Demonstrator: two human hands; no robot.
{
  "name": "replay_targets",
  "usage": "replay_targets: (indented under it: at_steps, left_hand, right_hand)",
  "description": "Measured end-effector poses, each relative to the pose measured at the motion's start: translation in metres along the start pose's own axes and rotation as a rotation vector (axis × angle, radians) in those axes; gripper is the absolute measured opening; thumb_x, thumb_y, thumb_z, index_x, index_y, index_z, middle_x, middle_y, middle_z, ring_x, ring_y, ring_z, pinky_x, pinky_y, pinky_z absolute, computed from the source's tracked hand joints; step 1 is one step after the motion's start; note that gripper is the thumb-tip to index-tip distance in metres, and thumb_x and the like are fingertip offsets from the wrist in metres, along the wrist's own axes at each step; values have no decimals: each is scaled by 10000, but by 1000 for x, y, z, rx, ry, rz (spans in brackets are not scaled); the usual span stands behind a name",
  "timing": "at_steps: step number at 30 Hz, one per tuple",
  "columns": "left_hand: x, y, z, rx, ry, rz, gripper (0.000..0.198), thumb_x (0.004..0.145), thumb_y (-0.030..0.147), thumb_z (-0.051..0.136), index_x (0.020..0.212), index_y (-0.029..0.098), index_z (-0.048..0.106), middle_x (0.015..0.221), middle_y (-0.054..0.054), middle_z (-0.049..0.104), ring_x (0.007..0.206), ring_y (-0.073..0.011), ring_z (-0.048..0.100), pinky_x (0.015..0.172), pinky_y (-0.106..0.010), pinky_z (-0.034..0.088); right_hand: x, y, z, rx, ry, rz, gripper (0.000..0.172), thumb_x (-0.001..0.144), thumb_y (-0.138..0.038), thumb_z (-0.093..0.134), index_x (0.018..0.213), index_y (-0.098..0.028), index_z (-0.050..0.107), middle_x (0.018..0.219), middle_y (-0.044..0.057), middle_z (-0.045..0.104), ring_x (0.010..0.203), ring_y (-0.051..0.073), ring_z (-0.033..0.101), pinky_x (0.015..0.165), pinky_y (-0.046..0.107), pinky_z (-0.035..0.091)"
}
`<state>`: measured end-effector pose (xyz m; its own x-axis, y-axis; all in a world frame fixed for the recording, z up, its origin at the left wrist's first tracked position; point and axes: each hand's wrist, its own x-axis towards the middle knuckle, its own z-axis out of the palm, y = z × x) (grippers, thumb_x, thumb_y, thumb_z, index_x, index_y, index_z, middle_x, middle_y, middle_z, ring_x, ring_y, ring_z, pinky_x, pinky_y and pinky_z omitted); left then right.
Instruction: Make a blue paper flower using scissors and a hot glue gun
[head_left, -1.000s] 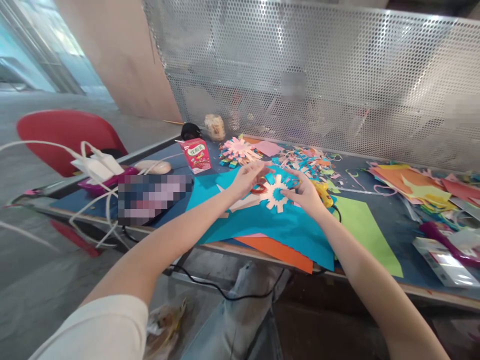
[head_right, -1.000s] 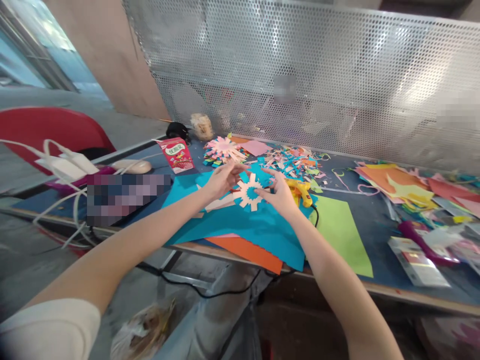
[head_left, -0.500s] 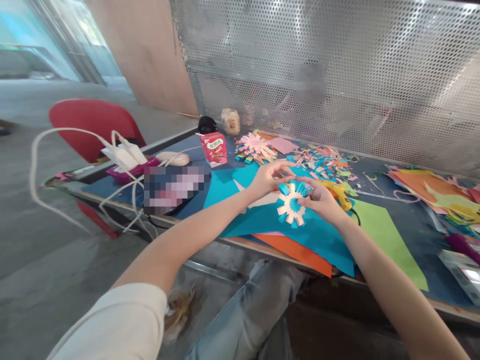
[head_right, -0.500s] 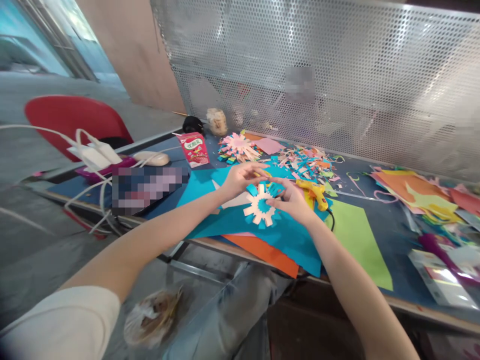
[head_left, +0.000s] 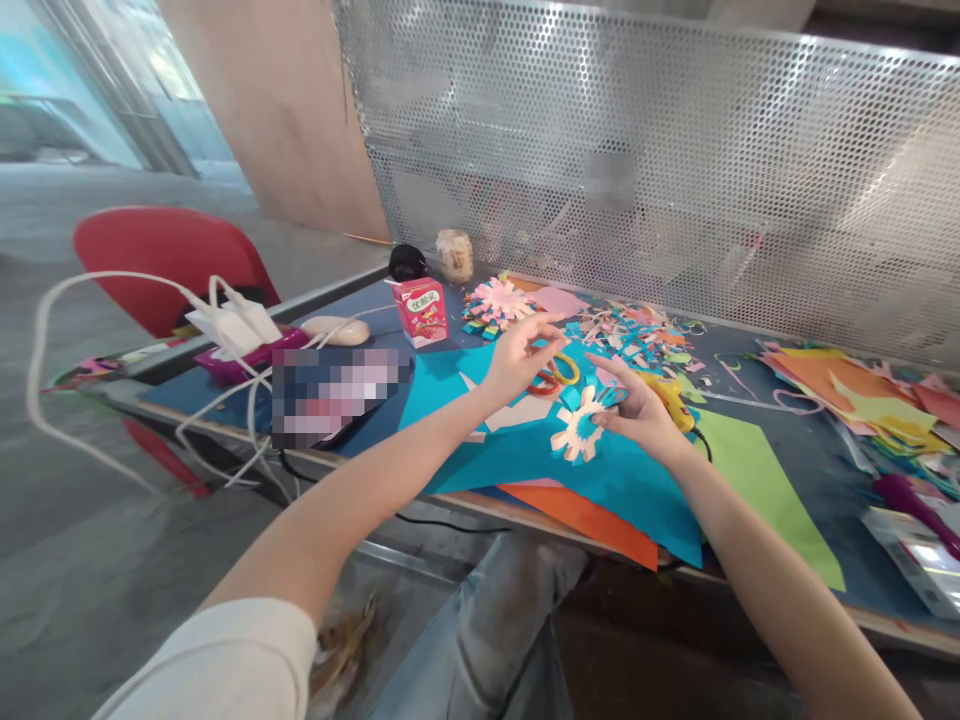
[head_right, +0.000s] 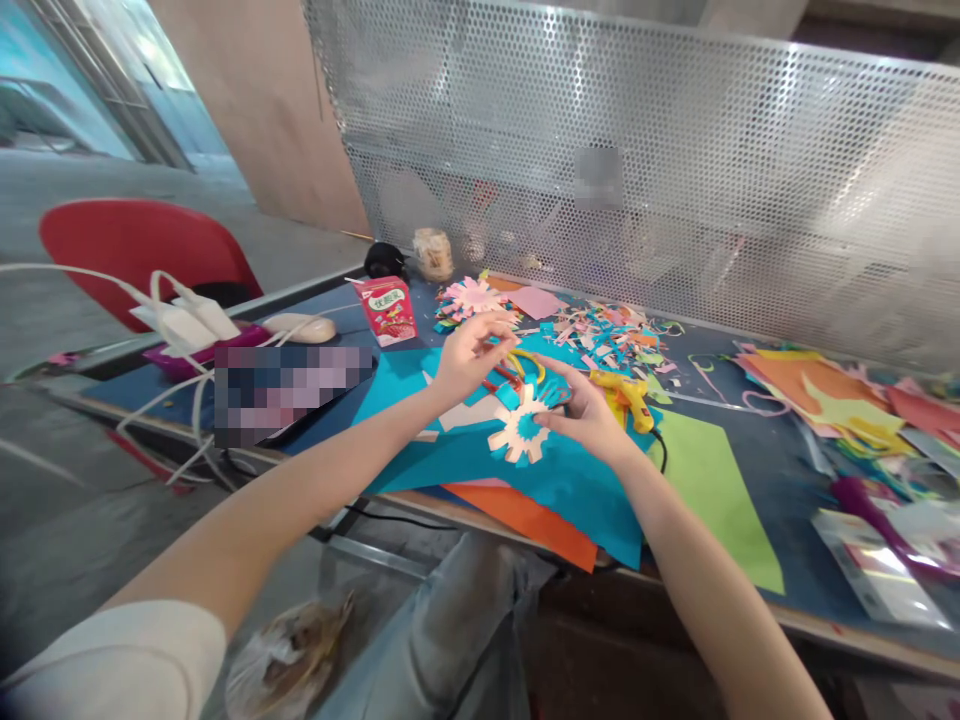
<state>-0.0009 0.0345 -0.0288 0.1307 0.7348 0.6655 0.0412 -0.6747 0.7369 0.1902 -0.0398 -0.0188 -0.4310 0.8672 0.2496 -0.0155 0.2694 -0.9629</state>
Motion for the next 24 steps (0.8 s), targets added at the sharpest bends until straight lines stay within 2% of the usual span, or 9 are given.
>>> replay_targets:
  at_steps: [2, 4, 8, 11, 14, 24]
  left_hand:
    - [0, 3, 0, -144, -86, -119, 466, 771, 359, 629, 1169, 128, 555, 932, -84, 693, 572, -100, 622, 527, -219, 507]
    - [-1, 7, 1, -264, -167, -213, 517, 763, 397, 629, 1196, 129, 541, 910, -87, 700, 560, -111, 629, 510, -227, 509]
    - [-3, 11, 3, -437, -254, -305, 563, 761, 481, 610, 1193, 124, 549, 957, -128, 700, 734, -175, 675, 509, -220, 511]
    - [-2, 4, 2, -423, -252, -299, 650, 667, 420, 727, 1210, 121, 532, 894, -111, 711, 731, -185, 680, 532, -225, 521]
    - [-1, -1, 0, -358, -248, -296, 663, 661, 387, 740, 1226, 117, 520, 789, -77, 714, 629, -166, 675, 544, -240, 529]
    - [-2, 10, -2, -192, -235, -205, 604, 700, 334, 701, 1235, 121, 521, 898, -91, 712, 578, -125, 657, 533, -221, 526]
  right_hand:
    - [-1, 0, 2, 14, -12, -15, 659, 682, -252, 737, 1277, -326, 465, 949, -21, 575, 559, 46, 465, 550, 198, 450]
    - [-1, 1, 3, 19, -27, -24, 661, 677, -251, 739, 1273, -333, 465, 1010, -14, 570, 618, 59, 497, 591, 206, 466]
    - [0, 1, 3, -8, -53, 2, 698, 666, -272, 743, 1294, -318, 442, 966, -14, 580, 643, 76, 502, 612, 218, 468]
    - [1, 2, 2, -33, -53, 20, 736, 670, -283, 739, 1327, -296, 410, 803, -37, 551, 585, 73, 461, 558, 206, 439]
    - [1, 3, 1, -33, -68, 38, 751, 678, -278, 730, 1345, -288, 384, 708, -61, 501, 551, 67, 441, 528, 194, 414]
    - [2, 2, -1, 2, -123, 49, 762, 682, -258, 732, 1353, -300, 373, 900, -26, 585, 531, 40, 447, 492, 179, 408]
